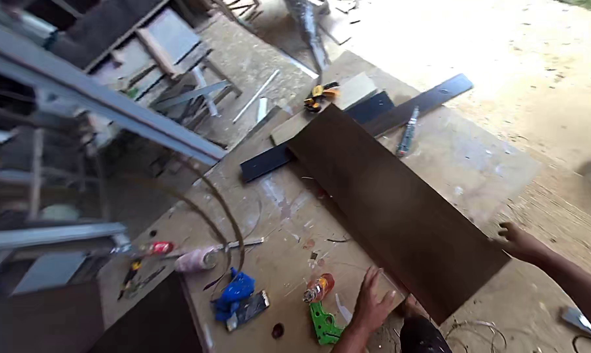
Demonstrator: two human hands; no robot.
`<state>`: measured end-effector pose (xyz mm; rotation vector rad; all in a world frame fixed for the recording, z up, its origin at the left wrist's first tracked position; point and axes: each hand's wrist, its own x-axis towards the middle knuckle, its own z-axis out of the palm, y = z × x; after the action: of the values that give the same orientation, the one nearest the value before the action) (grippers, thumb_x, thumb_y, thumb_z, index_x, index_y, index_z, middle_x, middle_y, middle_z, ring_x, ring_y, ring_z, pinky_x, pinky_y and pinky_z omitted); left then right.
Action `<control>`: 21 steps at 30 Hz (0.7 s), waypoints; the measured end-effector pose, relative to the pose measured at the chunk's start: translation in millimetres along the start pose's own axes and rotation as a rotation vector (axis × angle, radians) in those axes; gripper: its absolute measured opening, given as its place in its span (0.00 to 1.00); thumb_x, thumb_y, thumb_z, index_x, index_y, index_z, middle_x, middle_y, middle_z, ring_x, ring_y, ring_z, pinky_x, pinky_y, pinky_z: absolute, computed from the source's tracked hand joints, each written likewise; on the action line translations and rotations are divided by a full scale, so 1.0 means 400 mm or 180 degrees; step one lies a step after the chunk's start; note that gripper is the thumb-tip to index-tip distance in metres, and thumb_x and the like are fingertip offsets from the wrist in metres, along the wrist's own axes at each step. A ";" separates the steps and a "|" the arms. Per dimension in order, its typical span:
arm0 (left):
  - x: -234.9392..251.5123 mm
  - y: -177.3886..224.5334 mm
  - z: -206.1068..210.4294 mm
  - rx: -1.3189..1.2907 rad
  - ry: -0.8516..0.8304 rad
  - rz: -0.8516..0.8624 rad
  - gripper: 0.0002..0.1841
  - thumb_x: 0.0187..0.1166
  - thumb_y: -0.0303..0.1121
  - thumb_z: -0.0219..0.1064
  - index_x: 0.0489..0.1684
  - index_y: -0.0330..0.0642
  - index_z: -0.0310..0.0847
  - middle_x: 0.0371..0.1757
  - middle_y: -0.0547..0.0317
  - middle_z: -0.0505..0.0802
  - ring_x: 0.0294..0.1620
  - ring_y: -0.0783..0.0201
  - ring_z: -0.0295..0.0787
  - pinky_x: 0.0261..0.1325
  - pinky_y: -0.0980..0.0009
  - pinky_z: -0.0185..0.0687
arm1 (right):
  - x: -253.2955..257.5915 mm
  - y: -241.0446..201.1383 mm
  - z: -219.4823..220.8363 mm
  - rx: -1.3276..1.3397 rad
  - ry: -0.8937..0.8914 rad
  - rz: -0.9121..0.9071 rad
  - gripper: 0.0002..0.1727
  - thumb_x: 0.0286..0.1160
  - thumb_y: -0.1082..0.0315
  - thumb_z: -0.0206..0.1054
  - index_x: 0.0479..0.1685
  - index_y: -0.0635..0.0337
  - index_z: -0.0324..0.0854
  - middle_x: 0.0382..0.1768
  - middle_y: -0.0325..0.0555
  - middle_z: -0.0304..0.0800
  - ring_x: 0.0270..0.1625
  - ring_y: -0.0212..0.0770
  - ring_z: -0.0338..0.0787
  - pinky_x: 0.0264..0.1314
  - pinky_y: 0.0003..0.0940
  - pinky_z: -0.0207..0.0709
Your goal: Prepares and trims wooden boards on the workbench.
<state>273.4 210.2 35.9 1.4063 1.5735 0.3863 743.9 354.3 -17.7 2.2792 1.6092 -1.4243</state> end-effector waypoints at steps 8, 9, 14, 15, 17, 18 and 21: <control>0.134 0.076 0.127 0.0417 -0.0389 -0.0517 0.53 0.75 0.68 0.63 0.95 0.40 0.50 0.98 0.45 0.46 0.96 0.50 0.46 0.93 0.51 0.52 | 0.025 -0.021 0.011 0.0573 -0.0403 0.0393 0.46 0.64 0.63 0.83 0.81 0.70 0.61 0.55 0.70 0.88 0.56 0.63 0.90 0.63 0.64 0.81; 0.136 0.081 0.119 0.0404 -0.0433 -0.0563 0.55 0.73 0.69 0.64 0.95 0.39 0.50 0.97 0.44 0.46 0.97 0.50 0.46 0.93 0.51 0.52 | 0.006 -0.036 -0.005 0.0614 -0.0429 0.0336 0.46 0.63 0.66 0.84 0.81 0.69 0.60 0.53 0.70 0.88 0.53 0.62 0.90 0.61 0.63 0.82; 0.164 0.149 0.013 -0.0499 -0.0634 -0.0849 0.58 0.71 0.66 0.72 0.94 0.34 0.47 0.91 0.36 0.63 0.91 0.46 0.61 0.91 0.48 0.60 | -0.215 -0.165 -0.070 0.0519 -0.0162 -0.0156 0.47 0.51 0.68 0.88 0.76 0.65 0.66 0.27 0.51 0.86 0.28 0.47 0.87 0.38 0.53 0.85; 0.169 0.184 -0.020 -0.0755 -0.0582 -0.0978 0.58 0.70 0.66 0.72 0.94 0.36 0.48 0.89 0.36 0.68 0.89 0.45 0.66 0.88 0.45 0.64 | -0.279 -0.204 -0.076 0.0364 -0.0050 -0.0276 0.47 0.51 0.66 0.88 0.76 0.64 0.67 0.25 0.49 0.85 0.26 0.46 0.85 0.36 0.53 0.84; 0.183 0.282 -0.110 -0.1283 -0.0432 -0.1088 0.58 0.71 0.68 0.70 0.95 0.39 0.46 0.88 0.36 0.69 0.88 0.44 0.67 0.87 0.42 0.64 | -0.401 -0.287 -0.072 -0.0029 0.0205 -0.0480 0.46 0.52 0.62 0.87 0.77 0.61 0.68 0.26 0.48 0.86 0.27 0.49 0.86 0.35 0.60 0.83; 0.191 0.337 -0.164 -0.1526 -0.0302 -0.1052 0.58 0.72 0.68 0.69 0.95 0.39 0.45 0.88 0.35 0.69 0.87 0.43 0.67 0.85 0.40 0.67 | -0.457 -0.323 -0.060 -0.0188 0.0332 -0.0544 0.46 0.52 0.61 0.86 0.77 0.60 0.68 0.27 0.49 0.87 0.27 0.52 0.86 0.35 0.64 0.82; 0.236 0.450 -0.322 -0.1839 0.0117 -0.0940 0.58 0.69 0.73 0.67 0.94 0.44 0.46 0.82 0.35 0.75 0.78 0.39 0.76 0.72 0.37 0.78 | -0.589 -0.415 0.002 -0.0674 0.0663 -0.0784 0.45 0.51 0.59 0.85 0.76 0.60 0.72 0.28 0.53 0.88 0.30 0.60 0.88 0.34 0.71 0.79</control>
<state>288.4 390.6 194.3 0.7193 1.5082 0.6278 604.8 257.3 215.4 2.2319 2.0518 -1.0155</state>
